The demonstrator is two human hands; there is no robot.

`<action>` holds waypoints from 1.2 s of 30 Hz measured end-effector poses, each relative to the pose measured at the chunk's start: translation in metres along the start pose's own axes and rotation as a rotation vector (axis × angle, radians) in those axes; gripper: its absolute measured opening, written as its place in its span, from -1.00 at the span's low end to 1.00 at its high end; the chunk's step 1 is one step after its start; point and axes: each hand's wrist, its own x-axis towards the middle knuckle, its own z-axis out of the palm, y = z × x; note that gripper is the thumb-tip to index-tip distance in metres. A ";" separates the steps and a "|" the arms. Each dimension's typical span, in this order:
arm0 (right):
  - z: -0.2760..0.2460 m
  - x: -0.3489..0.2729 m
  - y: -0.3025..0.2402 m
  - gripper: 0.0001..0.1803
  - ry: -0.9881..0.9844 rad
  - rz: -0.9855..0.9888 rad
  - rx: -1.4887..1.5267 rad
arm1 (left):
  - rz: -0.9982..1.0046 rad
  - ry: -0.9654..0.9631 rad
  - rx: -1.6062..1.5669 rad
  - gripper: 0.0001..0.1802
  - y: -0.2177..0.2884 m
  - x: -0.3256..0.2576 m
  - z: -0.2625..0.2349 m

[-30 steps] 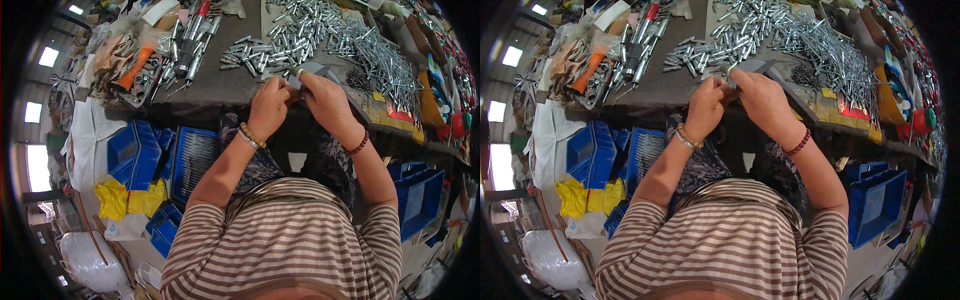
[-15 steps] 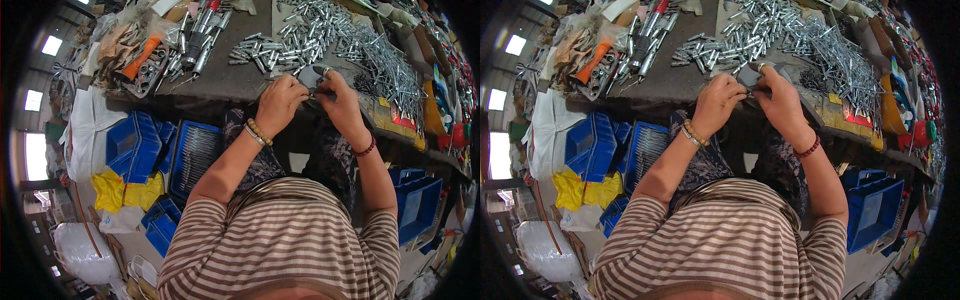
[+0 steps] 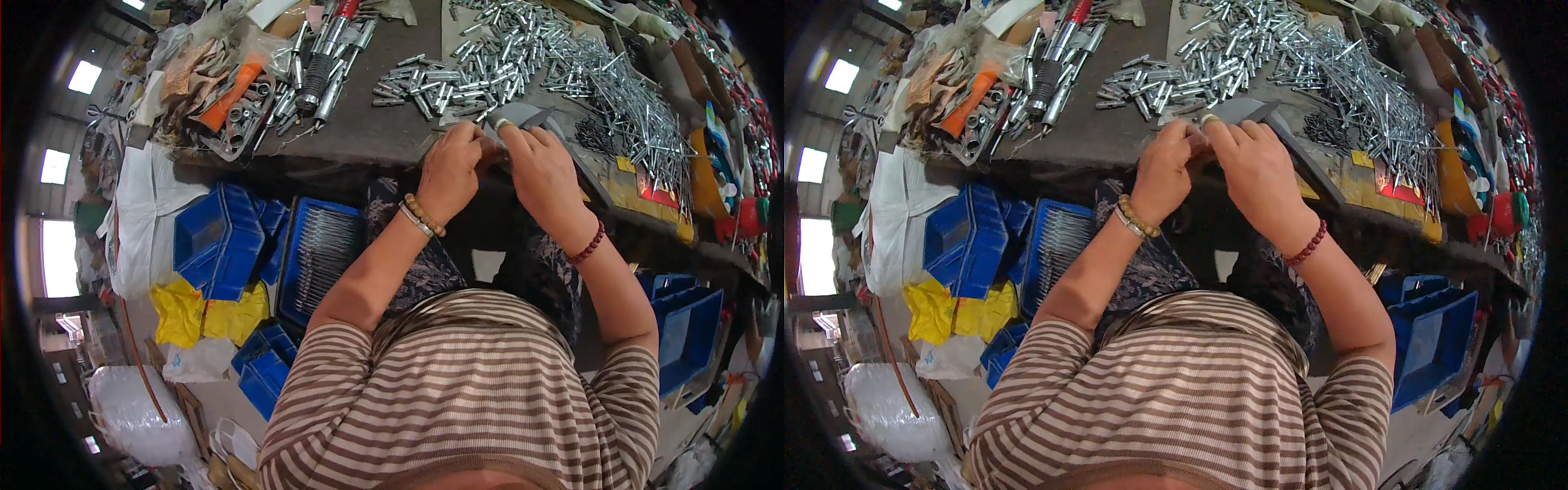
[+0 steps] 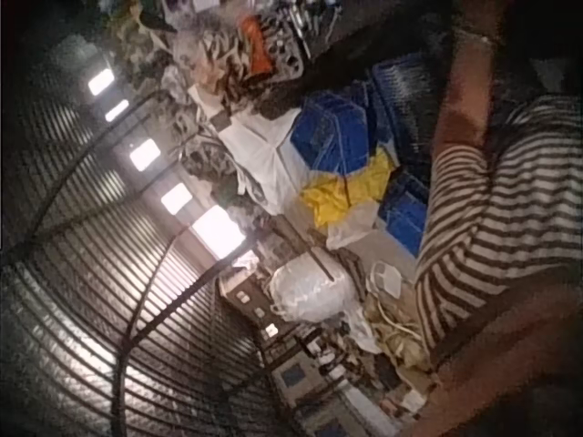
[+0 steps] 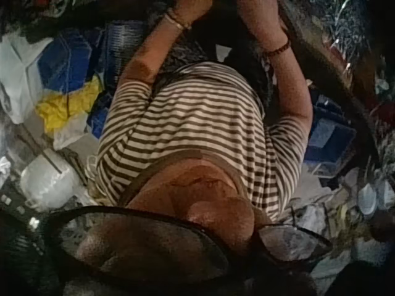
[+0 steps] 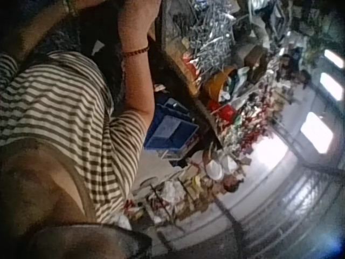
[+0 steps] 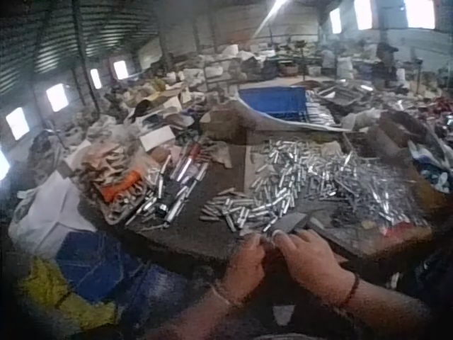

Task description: Assembling small metal pins into a circular base component using a handheld assembly tool.

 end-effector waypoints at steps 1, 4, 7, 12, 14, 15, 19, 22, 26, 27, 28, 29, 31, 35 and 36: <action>-0.001 0.004 -0.002 -0.65 0.000 0.004 -0.002 | 0.002 -0.004 -0.002 -0.92 0.001 0.000 -0.001; -0.005 0.013 -0.004 -0.63 -0.078 -0.026 -0.019 | -0.034 -0.016 0.030 -0.93 0.004 -0.001 -0.003; -0.006 0.010 0.001 -0.60 -0.129 0.030 -0.016 | 0.002 0.030 -0.013 -0.93 -0.002 -0.001 0.003; -0.023 -0.017 0.018 -0.69 0.136 0.165 -0.038 | 0.028 0.029 -0.048 -0.92 0.000 -0.002 0.000; -0.033 -0.026 0.032 -0.71 0.040 0.250 -0.173 | 0.034 0.028 -0.033 -0.92 0.000 -0.002 -0.002; -0.036 -0.033 0.040 -0.69 -0.029 0.285 -0.229 | 0.058 0.015 -0.025 -0.91 0.001 0.000 -0.001; -0.033 -0.045 0.052 -0.68 -0.101 0.339 -0.134 | 0.080 0.045 -0.007 -0.91 -0.003 0.000 0.003; -0.046 -0.048 0.028 -0.70 0.047 0.448 0.106 | 0.084 0.051 -0.011 -0.91 -0.004 -0.002 0.002; -0.057 -0.043 0.009 -0.74 0.031 0.314 0.198 | 0.069 0.020 -0.019 -0.88 -0.002 -0.001 -0.001; -0.058 -0.044 0.007 -0.75 0.075 0.258 0.170 | 0.063 0.015 -0.018 -0.86 -0.001 -0.001 -0.001; -0.057 -0.047 0.006 -0.75 0.076 0.260 0.169 | 0.064 0.014 -0.019 -0.86 -0.001 0.000 0.000; -0.054 -0.052 0.005 -0.75 -0.027 0.252 0.111 | 0.070 0.019 -0.027 -0.84 -0.002 0.000 0.001; -0.053 -0.052 0.004 -0.75 -0.132 0.239 0.057 | 0.071 0.026 -0.031 -0.82 -0.003 -0.001 0.002; -0.058 -0.047 0.003 -0.72 -0.034 0.274 0.087 | 0.060 0.026 -0.033 -0.84 -0.003 -0.002 0.000; -0.056 -0.046 0.004 -0.71 0.045 0.318 0.176 | 0.048 0.021 -0.034 -0.86 -0.002 -0.003 -0.001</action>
